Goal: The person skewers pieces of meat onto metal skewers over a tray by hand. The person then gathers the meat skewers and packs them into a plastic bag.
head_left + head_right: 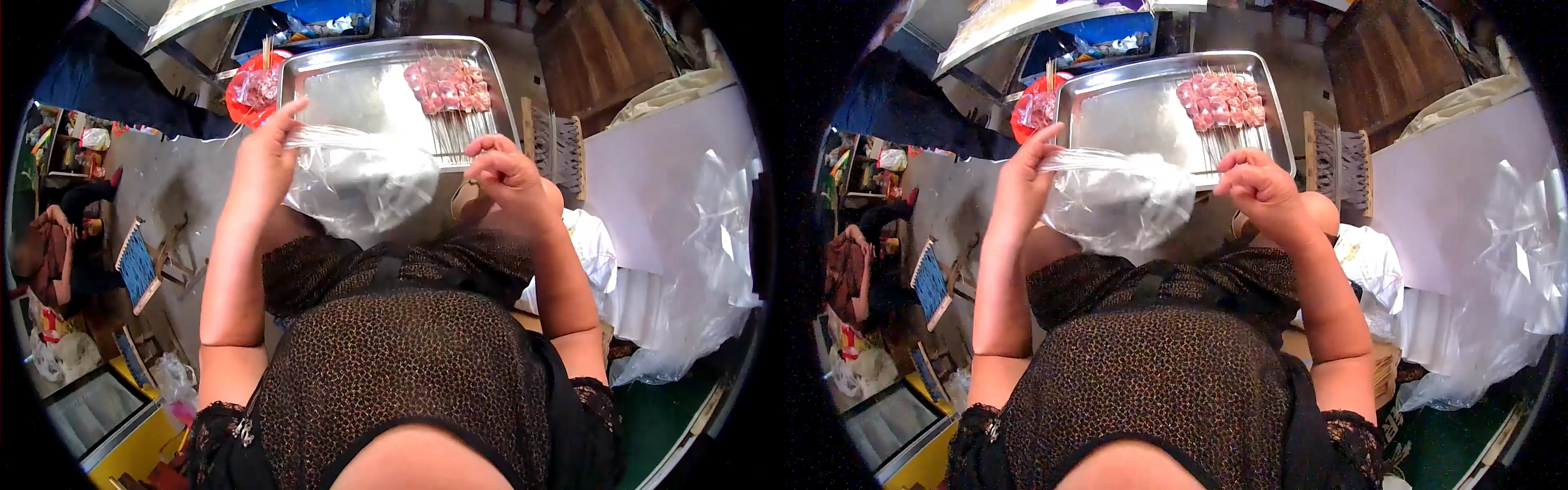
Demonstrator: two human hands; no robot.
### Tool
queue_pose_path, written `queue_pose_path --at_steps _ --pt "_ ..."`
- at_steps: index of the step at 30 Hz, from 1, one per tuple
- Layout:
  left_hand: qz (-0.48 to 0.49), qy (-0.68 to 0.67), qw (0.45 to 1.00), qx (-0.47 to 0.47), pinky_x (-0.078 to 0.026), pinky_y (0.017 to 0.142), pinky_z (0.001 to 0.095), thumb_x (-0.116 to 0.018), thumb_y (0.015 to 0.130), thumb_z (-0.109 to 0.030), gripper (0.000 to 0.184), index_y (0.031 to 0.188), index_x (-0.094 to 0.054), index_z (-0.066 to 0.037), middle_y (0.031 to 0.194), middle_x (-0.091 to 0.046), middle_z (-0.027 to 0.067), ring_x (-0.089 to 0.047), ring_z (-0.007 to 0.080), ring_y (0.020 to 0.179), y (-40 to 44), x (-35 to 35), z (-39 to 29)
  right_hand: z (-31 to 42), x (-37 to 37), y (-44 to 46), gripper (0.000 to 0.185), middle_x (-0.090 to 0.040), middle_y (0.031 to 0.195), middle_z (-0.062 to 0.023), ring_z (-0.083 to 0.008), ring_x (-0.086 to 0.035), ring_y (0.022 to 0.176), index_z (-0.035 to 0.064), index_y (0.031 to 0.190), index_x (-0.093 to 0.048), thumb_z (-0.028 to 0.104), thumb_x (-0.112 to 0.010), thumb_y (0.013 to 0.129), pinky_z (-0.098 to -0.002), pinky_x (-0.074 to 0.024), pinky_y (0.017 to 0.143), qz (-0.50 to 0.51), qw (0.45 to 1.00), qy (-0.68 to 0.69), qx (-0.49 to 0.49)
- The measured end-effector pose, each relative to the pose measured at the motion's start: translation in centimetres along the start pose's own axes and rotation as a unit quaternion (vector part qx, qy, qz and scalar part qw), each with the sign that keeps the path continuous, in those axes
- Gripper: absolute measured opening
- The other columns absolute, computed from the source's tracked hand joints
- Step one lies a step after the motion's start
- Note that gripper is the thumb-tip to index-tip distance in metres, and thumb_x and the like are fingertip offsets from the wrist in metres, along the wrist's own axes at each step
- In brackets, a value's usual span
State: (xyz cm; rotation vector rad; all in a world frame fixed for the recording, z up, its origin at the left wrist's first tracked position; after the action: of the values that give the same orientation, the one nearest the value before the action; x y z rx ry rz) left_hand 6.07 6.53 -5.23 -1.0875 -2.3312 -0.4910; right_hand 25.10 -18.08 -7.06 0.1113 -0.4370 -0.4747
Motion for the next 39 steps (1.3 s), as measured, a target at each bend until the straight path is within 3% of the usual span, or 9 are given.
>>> queue_pose_path --at_steps 6,12,18,22,25,26,29,33,39 --pt "0.089 -0.194 0.976 0.049 -0.045 0.079 0.0231 -0.052 0.078 0.009 0.048 0.123 -0.050 -0.006 0.100 -0.060 0.0054 -0.056 0.0099 0.092 -0.3 -1.9 -2.6 5.4 -2.0 2.5 0.019 -0.047 0.131 -0.0155 -0.0304 -0.041 0.123 0.0143 0.084 -0.070 0.004 -0.068 0.068 -0.0380 -0.0307 0.101 0.003 0.976 -0.115 0.185" --pt "0.114 -0.229 0.964 0.075 -0.046 0.076 0.0239 -0.051 0.077 0.008 0.048 0.122 -0.051 -0.006 0.101 -0.060 0.0054 -0.057 0.0099 0.087 -1.3 -2.1 -3.7 -1.5 -6.4 1.6 0.022 -0.053 0.119 -0.0151 -0.0322 -0.055 0.102 0.0119 0.094 -0.064 0.009 -0.064 0.072 -0.0385 -0.0462 0.085 -0.045 0.946 -0.306 0.098" --pt "-0.081 0.309 0.942 -0.107 -0.048 0.073 0.0260 -0.056 0.073 0.007 0.033 0.104 -0.058 -0.004 0.096 -0.062 0.0072 -0.060 0.0146 0.082 -2.8 2.9 -4.7 -1.2 -4.5 -1.1 0.045 -0.059 0.099 -0.0104 -0.0301 -0.059 0.081 0.0121 0.111 -0.057 -0.001 -0.058 0.069 -0.0386 -0.0502 0.068 0.076 0.930 -0.357 -0.032" --pt "-0.299 0.181 0.912 -0.214 -0.049 0.072 0.0288 -0.062 0.071 0.004 0.029 0.098 -0.062 -0.007 0.090 -0.061 0.0079 -0.060 0.0222 0.077 -6.3 8.9 -8.0 7.1 -0.2 -0.7 0.035 -0.062 0.092 -0.0119 -0.0290 -0.061 0.078 0.0147 0.102 -0.063 0.010 -0.064 0.068 -0.0388 -0.0506 0.067 -0.120 0.890 -0.384 0.216" --pt "0.007 -0.076 0.975 -0.210 -0.048 0.063 0.0337 -0.059 0.075 -0.003 0.006 0.079 -0.061 -0.007 0.074 -0.057 0.0087 -0.058 0.0191 0.070 -8.3 3.9 -10.6 4.4 -0.9 -2.4 0.019 -0.063 0.092 -0.0097 -0.0297 -0.060 0.085 0.0134 0.088 -0.067 0.011 -0.066 0.069 -0.0412 -0.0485 0.075 -0.148 0.934 -0.293 0.139" --pt "0.112 0.149 0.919 -0.347 -0.049 0.062 0.0312 -0.063 0.075 -0.002 0.006 0.078 -0.062 -0.007 0.074 -0.059 0.0085 -0.058 0.0205 0.067 -7.9 0.8 -10.5 2.2 -1.7 -3.3 0.014 -0.064 0.092 -0.0088 -0.0299 -0.059 0.088 0.0131 0.083 -0.068 0.011 -0.066 0.069 -0.0419 -0.0476 0.078 -0.135 0.953 -0.260 0.074" --pt "0.474 0.080 0.874 -0.074 -0.045 0.059 0.0334 -0.067 0.078 -0.016 0.012 0.081 -0.061 -0.005 0.070 -0.059 0.0085 -0.057 0.0231 0.065 -9.5 -6.2 0.2 -2.4 -4.9 -2.6 0.019 -0.062 0.108 -0.0123 -0.0255 -0.052 0.111 0.0087 0.075 -0.068 -0.004 -0.058 0.065 -0.0341 -0.0406 0.093 0.214 0.976 -0.030 -0.003" --pt "0.511 0.026 0.859 -0.030 -0.046 0.061 0.0360 -0.067 0.078 -0.031 0.030 0.082 -0.058 -0.004 0.075 -0.061 0.0146 -0.057 0.0331 0.070 -8.3 -9.4 2.3 -7.3 2.2 1.9 0.029 -0.057 0.120 -0.0144 -0.0240 -0.053 0.113 0.0035 0.099 -0.064 0.003 -0.048 0.075 -0.0266 -0.0397 0.092 -0.082 0.981 0.045 -0.173" --pt "0.517 0.066 0.850 -0.075 -0.046 0.066 0.0416 -0.062 0.080 -0.030 0.028 0.089 -0.057 -0.005 0.080 -0.061 0.0170 -0.059 0.0352 0.075 -8.5 -16.7 6.1 -14.9 0.3 5.3 0.103 -0.054 0.116 -0.0254 -0.0351 -0.052 0.111 -0.0007 0.138 -0.023 0.055 -0.070 0.065 -0.0396 -0.0405 0.093 -0.032 0.890 -0.317 -0.327"
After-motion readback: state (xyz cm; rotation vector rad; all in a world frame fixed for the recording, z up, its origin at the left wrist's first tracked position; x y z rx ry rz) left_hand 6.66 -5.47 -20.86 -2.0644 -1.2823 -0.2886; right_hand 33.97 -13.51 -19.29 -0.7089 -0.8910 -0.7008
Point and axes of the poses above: each hand's wrist, its own y-axis towards the middle knuckle, its own x-axis out of the back of the hand, z = x × y, the point moved 5 cm from there along y, towards the middle knuckle
